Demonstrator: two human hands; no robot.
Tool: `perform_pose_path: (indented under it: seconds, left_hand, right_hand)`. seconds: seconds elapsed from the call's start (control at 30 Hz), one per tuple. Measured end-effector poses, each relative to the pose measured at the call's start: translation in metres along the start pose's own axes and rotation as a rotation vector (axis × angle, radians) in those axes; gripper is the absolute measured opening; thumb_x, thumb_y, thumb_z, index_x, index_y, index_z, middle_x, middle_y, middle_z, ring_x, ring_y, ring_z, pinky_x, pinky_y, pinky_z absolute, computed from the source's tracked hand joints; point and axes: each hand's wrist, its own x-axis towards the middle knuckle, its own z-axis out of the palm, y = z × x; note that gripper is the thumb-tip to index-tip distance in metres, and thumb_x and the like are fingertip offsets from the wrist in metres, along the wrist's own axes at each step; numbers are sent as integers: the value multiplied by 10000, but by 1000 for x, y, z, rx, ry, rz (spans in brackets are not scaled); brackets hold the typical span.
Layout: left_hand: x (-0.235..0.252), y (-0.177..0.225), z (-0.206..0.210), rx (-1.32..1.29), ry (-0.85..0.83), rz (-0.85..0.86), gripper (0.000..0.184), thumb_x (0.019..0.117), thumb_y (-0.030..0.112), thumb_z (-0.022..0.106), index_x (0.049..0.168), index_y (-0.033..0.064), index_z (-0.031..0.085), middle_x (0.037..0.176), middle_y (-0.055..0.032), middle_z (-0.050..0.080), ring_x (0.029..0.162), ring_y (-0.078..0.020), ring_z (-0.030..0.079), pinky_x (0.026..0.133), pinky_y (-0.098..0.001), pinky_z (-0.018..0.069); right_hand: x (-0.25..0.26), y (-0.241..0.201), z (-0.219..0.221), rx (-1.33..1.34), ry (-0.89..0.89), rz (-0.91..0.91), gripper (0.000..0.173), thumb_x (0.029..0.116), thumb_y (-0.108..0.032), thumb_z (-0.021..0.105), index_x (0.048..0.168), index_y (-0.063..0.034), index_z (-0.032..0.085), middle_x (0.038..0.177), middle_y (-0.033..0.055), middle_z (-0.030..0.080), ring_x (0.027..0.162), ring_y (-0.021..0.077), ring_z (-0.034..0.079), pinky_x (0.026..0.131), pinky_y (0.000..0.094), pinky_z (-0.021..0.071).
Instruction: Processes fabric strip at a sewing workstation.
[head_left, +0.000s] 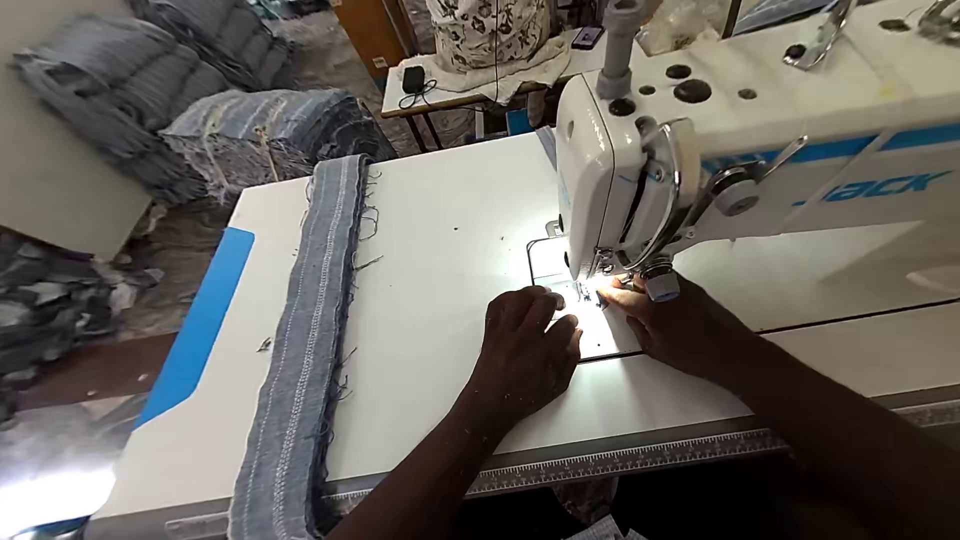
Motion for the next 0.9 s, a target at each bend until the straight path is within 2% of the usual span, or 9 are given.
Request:
perform_pose_path:
  seconds: [0.23,0.4,0.47,0.53,0.6,0.67,0.73,0.8,0.9]
  left_hand:
    - [1,0,2,-18,6,12,289,1022,315,522,1028,150,759,1192,-65,680,1221,-278,575,1027,-488,431]
    - [4,-1,3,-2,2,13,285,1019,327,519,1020,173,759,1195,-50,675,1231,-264,564,1043,-486,414]
    - [6,0,0,1,-13,-4,294,1011,325,518,1014,171,769,1189,-51,671,1217,-269,565,1028,-499,425]
    - [7,1,-2,2,-25,-22,307,1005,332,509,1009,173,771,1165,-45,672,1185,-260,577,1002,-494,441]
    - [5,2,-3,7,-25,-66,319,1008,358,507,1026,176,769,1146,-31,675,1156,-239,594,988,-478,461]
    - [-1,1,-7,20,-23,-165,354,1029,418,503,1118,185,753,1168,-16,680,1162,-216,606,988,-461,488]
    - [-19,4,-15,29,-91,-294,439,1040,495,475,1283,202,693,1280,-11,649,1253,-210,570,1049,-475,467]
    - [-46,11,-27,65,-153,-382,507,1037,548,430,1357,223,650,1414,12,600,1375,-199,500,1145,-485,404]
    - [-91,26,-41,109,-173,-434,567,1047,586,355,1470,272,565,1565,49,486,1495,-185,374,1233,-506,292]
  right_hand:
    - [-2,-34,13,-17,70,185,373,928,-99,557,1251,-145,737,1078,147,632,1025,308,618,857,414,535]
    - [12,-33,20,-64,-5,285,374,960,-160,538,1290,-169,714,1202,179,661,1155,379,596,894,510,508]
    - [18,-31,20,-63,-17,294,369,973,-177,518,1288,-167,710,1238,149,672,1191,368,583,916,517,496]
    - [15,-29,17,-14,23,300,376,970,-174,531,1297,-167,716,1215,179,656,1179,367,583,928,512,500]
    - [6,-28,12,94,143,324,301,950,-142,598,1203,-128,760,1159,170,662,1118,338,614,933,494,530]
    - [-12,-29,5,152,284,328,232,921,-144,626,1094,-84,767,1075,116,689,1043,290,652,884,466,562]
    - [-46,-33,5,107,268,301,314,960,-248,594,1194,-105,747,1226,84,695,1219,276,618,1040,471,514]
    - [-86,-40,9,-69,197,286,459,1043,-442,458,1360,-202,686,1460,29,610,1432,290,482,1188,525,385]
    - [-126,-47,14,-259,236,320,574,1052,-598,332,1483,-309,577,1569,-37,509,1483,278,426,1190,623,314]
